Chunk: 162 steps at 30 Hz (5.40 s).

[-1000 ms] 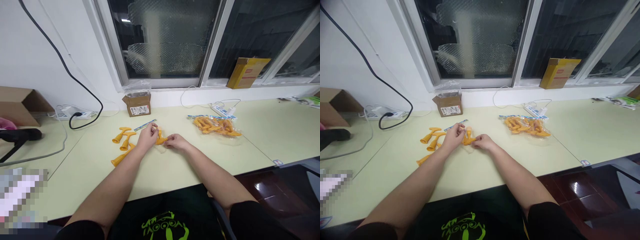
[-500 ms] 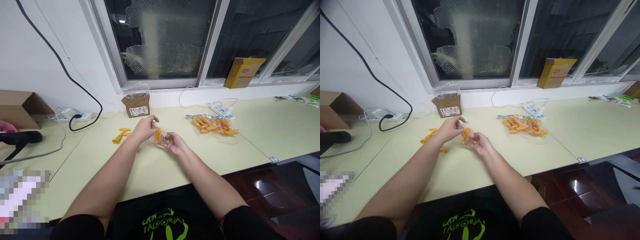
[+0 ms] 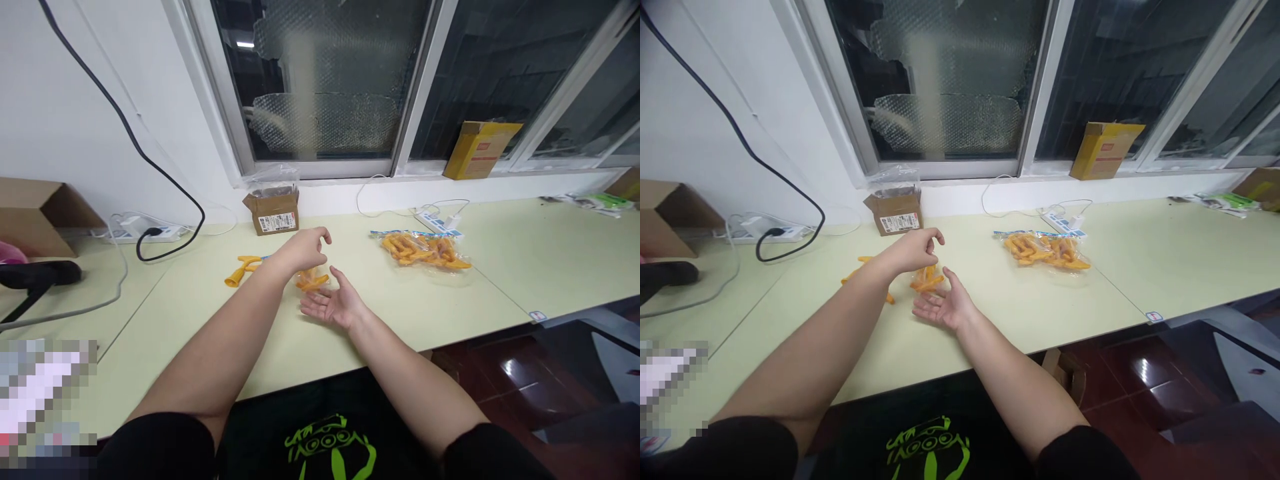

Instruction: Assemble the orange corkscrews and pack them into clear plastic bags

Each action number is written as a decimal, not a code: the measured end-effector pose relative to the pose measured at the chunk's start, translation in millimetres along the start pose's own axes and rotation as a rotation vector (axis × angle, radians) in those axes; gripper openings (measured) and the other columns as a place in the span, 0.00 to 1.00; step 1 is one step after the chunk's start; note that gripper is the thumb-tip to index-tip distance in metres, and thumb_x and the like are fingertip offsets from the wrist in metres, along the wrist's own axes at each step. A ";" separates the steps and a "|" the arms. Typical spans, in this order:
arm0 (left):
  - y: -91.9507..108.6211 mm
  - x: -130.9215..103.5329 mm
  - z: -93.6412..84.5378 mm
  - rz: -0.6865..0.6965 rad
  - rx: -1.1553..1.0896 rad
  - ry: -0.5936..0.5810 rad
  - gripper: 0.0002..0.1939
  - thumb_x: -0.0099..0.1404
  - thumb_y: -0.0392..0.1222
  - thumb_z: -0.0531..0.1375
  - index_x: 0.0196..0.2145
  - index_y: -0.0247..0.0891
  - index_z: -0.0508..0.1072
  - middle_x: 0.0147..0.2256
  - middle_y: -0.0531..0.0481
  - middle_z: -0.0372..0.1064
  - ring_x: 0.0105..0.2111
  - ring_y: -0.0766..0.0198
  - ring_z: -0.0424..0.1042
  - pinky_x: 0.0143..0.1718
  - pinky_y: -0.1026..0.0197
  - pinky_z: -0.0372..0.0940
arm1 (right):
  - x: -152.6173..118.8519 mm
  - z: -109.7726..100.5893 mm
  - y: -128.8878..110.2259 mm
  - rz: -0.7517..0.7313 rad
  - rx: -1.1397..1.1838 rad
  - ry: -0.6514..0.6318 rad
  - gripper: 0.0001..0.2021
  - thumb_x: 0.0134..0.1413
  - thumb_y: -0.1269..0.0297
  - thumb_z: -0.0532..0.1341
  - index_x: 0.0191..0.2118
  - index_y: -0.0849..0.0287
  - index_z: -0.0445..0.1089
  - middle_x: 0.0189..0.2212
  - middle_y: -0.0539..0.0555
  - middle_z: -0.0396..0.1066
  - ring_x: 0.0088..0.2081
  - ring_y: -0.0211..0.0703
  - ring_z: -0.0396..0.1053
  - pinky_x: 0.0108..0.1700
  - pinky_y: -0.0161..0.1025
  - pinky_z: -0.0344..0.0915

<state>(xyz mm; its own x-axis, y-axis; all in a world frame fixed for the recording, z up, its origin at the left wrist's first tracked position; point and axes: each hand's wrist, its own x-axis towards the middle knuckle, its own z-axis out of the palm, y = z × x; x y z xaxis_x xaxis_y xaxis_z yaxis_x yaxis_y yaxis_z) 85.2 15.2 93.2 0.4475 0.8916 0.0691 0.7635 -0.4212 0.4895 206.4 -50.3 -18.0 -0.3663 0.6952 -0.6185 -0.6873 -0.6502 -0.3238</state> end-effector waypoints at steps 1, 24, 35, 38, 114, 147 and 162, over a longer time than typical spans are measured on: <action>0.8 -1.1 1.7 0.015 -0.006 -0.035 0.22 0.50 0.29 0.61 0.43 0.42 0.73 0.30 0.55 0.69 0.29 0.62 0.68 0.28 0.60 0.57 | 1.1 -0.2 1.2 0.003 -0.016 -0.003 0.22 0.63 0.49 0.63 0.53 0.62 0.64 0.44 0.63 0.72 0.49 0.58 0.77 0.42 0.54 0.80; -24.1 -29.7 40.7 -0.021 -0.107 0.290 0.19 0.61 0.39 0.59 0.50 0.42 0.67 0.33 0.53 0.64 0.33 0.59 0.68 0.35 0.58 0.61 | 5.2 5.0 3.8 -0.402 0.266 -0.015 0.12 0.55 0.82 0.57 0.35 0.57 0.70 0.27 0.48 0.74 0.29 0.35 0.72 0.52 0.38 0.77; -26.6 -40.5 44.5 -0.097 0.011 0.151 0.27 0.57 0.30 0.58 0.54 0.43 0.65 0.42 0.47 0.68 0.38 0.56 0.71 0.38 0.57 0.63 | 8.4 -10.8 11.4 -0.358 0.073 0.044 0.13 0.53 0.84 0.57 0.38 0.59 0.71 0.25 0.48 0.72 0.26 0.33 0.69 0.39 0.32 0.76; -27.2 -42.5 43.8 -0.081 0.010 0.130 0.27 0.56 0.28 0.57 0.53 0.43 0.65 0.43 0.47 0.68 0.40 0.56 0.72 0.39 0.57 0.64 | 2.3 -12.6 9.4 -0.213 0.031 0.067 0.07 0.60 0.77 0.57 0.38 0.61 0.70 0.25 0.51 0.71 0.29 0.39 0.73 0.45 0.43 0.78; -32.0 -103.5 31.9 0.214 -0.327 0.377 0.12 0.67 0.49 0.65 0.44 0.42 0.75 0.47 0.46 0.79 0.49 0.55 0.77 0.54 0.51 0.70 | -68.9 -54.6 -54.2 -1.026 -0.923 -0.192 0.24 0.58 0.56 0.68 0.58 0.52 0.68 0.44 0.56 0.76 0.37 0.42 0.73 0.34 0.39 0.71; -123.2 -117.1 59.5 -0.072 0.054 0.187 0.20 0.67 0.45 0.57 0.54 0.40 0.73 0.54 0.41 0.69 0.55 0.51 0.72 0.59 0.50 0.66 | -2.2 -61.8 -80.4 -0.455 -0.783 -0.084 0.18 0.40 0.72 0.78 0.34 0.58 0.68 0.24 0.47 0.76 0.29 0.38 0.79 0.38 0.36 0.80; -133.8 -140.0 24.4 -0.455 0.171 0.094 0.22 0.59 0.40 0.59 0.53 0.46 0.72 0.44 0.46 0.79 0.43 0.49 0.78 0.42 0.51 0.70 | -10.7 -69.5 -93.0 -0.718 -1.027 0.047 0.05 0.48 0.66 0.69 0.32 0.59 0.75 0.28 0.52 0.77 0.23 0.36 0.70 0.25 0.34 0.69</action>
<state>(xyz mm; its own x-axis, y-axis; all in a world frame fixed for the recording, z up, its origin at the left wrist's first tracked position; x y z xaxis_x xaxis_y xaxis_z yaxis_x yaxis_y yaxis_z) -68.2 -57.3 -3.1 0.0133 0.9993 -0.0364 0.9407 -0.0001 0.3392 317.8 -18.5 -31.1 -0.0752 0.9931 -0.0899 0.0913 -0.0829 -0.9924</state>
